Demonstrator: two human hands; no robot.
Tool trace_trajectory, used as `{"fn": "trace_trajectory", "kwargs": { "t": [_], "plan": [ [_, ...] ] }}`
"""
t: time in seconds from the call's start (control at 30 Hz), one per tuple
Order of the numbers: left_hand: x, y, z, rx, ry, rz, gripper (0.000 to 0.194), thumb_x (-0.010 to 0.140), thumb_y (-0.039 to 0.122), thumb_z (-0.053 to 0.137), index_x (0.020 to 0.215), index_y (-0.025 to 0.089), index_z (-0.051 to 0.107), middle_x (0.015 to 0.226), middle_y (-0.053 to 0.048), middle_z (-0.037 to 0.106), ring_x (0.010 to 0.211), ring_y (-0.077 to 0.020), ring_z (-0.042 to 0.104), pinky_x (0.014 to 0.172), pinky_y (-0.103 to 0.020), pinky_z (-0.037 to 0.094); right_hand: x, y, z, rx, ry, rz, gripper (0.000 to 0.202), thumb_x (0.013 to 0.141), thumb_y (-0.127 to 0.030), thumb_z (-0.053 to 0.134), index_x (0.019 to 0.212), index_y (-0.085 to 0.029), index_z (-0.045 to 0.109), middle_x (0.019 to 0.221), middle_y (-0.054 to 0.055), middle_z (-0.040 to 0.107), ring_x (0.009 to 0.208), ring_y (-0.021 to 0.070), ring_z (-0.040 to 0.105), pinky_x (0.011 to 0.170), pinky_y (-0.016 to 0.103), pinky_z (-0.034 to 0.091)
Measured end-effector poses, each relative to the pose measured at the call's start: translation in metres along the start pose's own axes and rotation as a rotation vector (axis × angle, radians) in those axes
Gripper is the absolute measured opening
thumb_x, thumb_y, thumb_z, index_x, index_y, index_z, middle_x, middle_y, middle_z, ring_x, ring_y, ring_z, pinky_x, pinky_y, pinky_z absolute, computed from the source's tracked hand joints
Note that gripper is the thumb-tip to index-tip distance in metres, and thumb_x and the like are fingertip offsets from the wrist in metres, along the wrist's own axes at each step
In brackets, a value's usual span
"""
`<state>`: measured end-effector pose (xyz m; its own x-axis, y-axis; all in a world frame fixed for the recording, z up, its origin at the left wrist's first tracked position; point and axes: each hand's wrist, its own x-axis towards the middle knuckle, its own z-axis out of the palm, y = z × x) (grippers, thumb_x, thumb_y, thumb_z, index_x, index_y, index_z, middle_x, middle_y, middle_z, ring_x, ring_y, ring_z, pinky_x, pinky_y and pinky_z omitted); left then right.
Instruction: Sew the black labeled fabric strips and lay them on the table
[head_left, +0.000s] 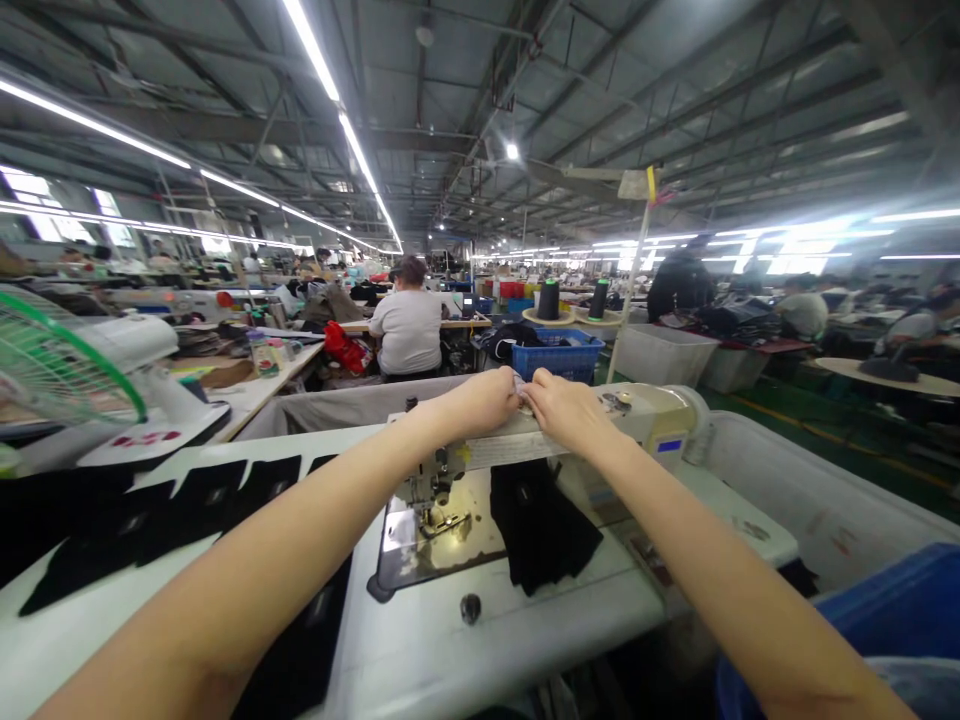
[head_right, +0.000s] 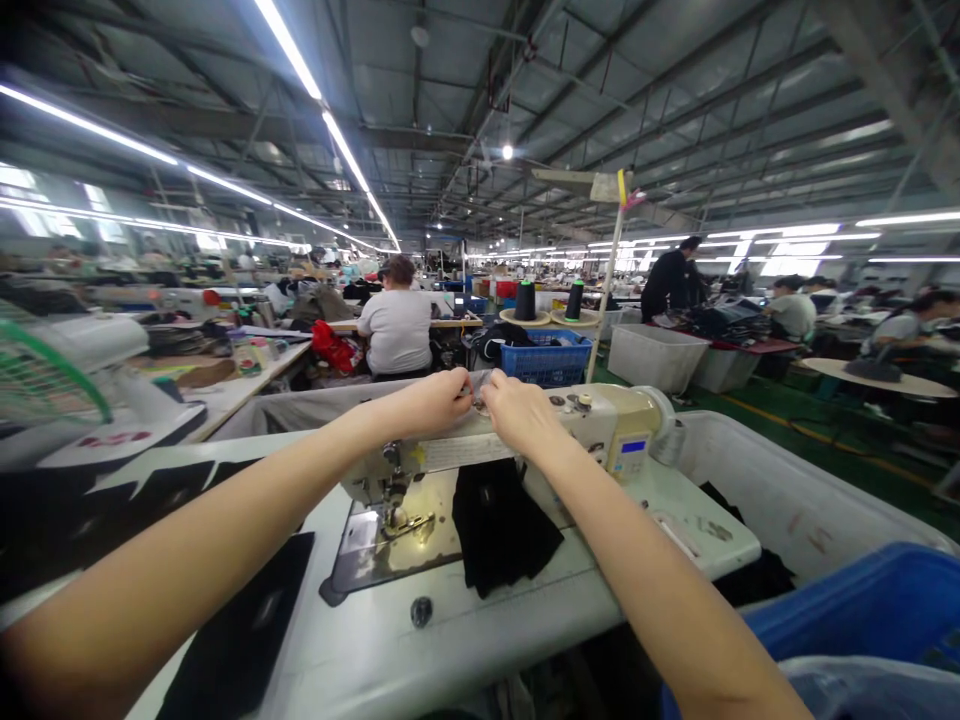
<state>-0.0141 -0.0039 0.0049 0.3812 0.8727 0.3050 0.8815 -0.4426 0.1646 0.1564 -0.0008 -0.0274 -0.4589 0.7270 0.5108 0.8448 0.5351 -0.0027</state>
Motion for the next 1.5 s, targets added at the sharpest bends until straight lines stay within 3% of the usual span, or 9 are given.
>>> {"fn": "trace_trajectory", "kwargs": {
  "t": [0.17,0.27,0.5,0.57,0.7,0.87,1.07,1.23,1.5],
  "plan": [
    [-0.033,0.002,-0.005,-0.509,-0.224,-0.037,0.033,0.093,0.049,0.055,0.083,0.018,0.057,0.067,0.002,0.057,0.048,-0.0101,0.047,0.049,-0.023,0.037,-0.019,0.006,-0.019,0.117,0.181,0.216,0.033,0.102,-0.033,0.043,0.121,-0.017,0.065,0.112,0.012,0.062,0.085,0.0219,0.063,0.075,0.034,0.049],
    [-0.072,0.006,0.004,-1.025,-0.421,-0.134,0.048,0.082,0.066,0.063,0.084,0.018,0.056,0.061,0.006,0.051,0.041,-0.0051,0.031,0.04,-0.019,0.022,-0.059,-0.012,-0.027,0.463,0.182,0.12,0.034,0.096,-0.038,0.056,0.126,-0.022,0.062,0.111,0.005,0.064,0.062,0.012,0.054,0.065,0.028,0.05],
    [-0.158,0.014,0.067,-1.358,-0.68,-0.307,0.053,0.076,0.071,0.068,0.078,0.019,0.056,0.057,0.004,0.057,0.035,-0.0043,0.026,0.036,-0.02,0.029,-0.153,-0.082,0.021,0.893,-0.007,0.032,0.017,0.098,-0.029,0.056,0.091,-0.024,0.07,0.096,0.003,0.065,0.081,0.0165,0.064,0.074,0.028,0.051],
    [-0.177,0.013,0.092,-1.262,-0.587,-0.326,0.054,0.085,0.071,0.055,0.078,0.018,0.06,0.062,-0.001,0.061,0.036,-0.0065,0.033,0.038,-0.022,0.034,-0.176,-0.092,0.043,0.951,0.019,0.158,0.017,0.096,-0.034,0.059,0.091,-0.024,0.072,0.094,0.003,0.067,0.077,0.0171,0.064,0.068,0.027,0.051],
    [-0.199,0.005,0.138,-0.673,-0.06,-0.249,0.03,0.085,0.043,0.068,0.102,0.019,0.072,0.102,-0.012,0.066,0.085,-0.0246,0.064,0.076,-0.036,0.054,-0.216,-0.105,0.081,1.054,0.059,0.654,0.028,0.089,-0.049,0.064,0.096,-0.025,0.076,0.082,0.003,0.073,0.071,0.0205,0.067,0.065,0.029,0.053],
    [-0.206,-0.003,0.17,-0.579,0.011,-0.207,0.021,0.085,0.024,0.063,0.102,0.019,0.075,0.097,-0.012,0.064,0.095,-0.028,0.061,0.091,-0.046,0.051,-0.234,-0.121,0.102,1.162,-0.039,0.889,0.046,0.086,-0.062,0.059,0.09,-0.021,0.078,0.06,0.002,0.066,0.064,0.0232,0.067,0.055,0.029,0.051],
    [-0.219,0.014,0.164,-1.404,0.053,-0.709,0.035,0.076,0.042,0.079,0.1,0.016,0.077,0.1,-0.011,0.075,0.093,-0.0247,0.07,0.091,-0.038,0.055,-0.221,-0.139,0.102,1.232,0.004,0.874,0.039,0.087,-0.055,0.062,0.1,-0.022,0.079,0.081,0.004,0.077,0.085,0.0269,0.073,0.075,0.034,0.058],
    [-0.236,0.027,0.155,-1.374,0.216,-0.717,0.033,0.078,0.037,0.079,0.108,0.022,0.078,0.118,-0.008,0.074,0.117,-0.0269,0.065,0.109,-0.04,0.046,-0.212,-0.162,0.098,1.204,0.175,0.864,0.027,0.086,-0.045,0.067,0.098,-0.025,0.08,0.1,0.005,0.079,0.096,0.0279,0.073,0.088,0.038,0.057],
    [-0.251,0.026,0.144,-1.514,0.285,-0.772,0.039,0.071,0.031,0.086,0.108,0.023,0.077,0.121,-0.007,0.073,0.118,-0.0265,0.065,0.107,-0.037,0.05,-0.201,-0.175,0.092,1.094,0.203,0.848,0.022,0.085,-0.043,0.068,0.08,-0.023,0.076,0.073,0.002,0.073,0.062,0.0181,0.062,0.061,0.029,0.05]
  ]
}}
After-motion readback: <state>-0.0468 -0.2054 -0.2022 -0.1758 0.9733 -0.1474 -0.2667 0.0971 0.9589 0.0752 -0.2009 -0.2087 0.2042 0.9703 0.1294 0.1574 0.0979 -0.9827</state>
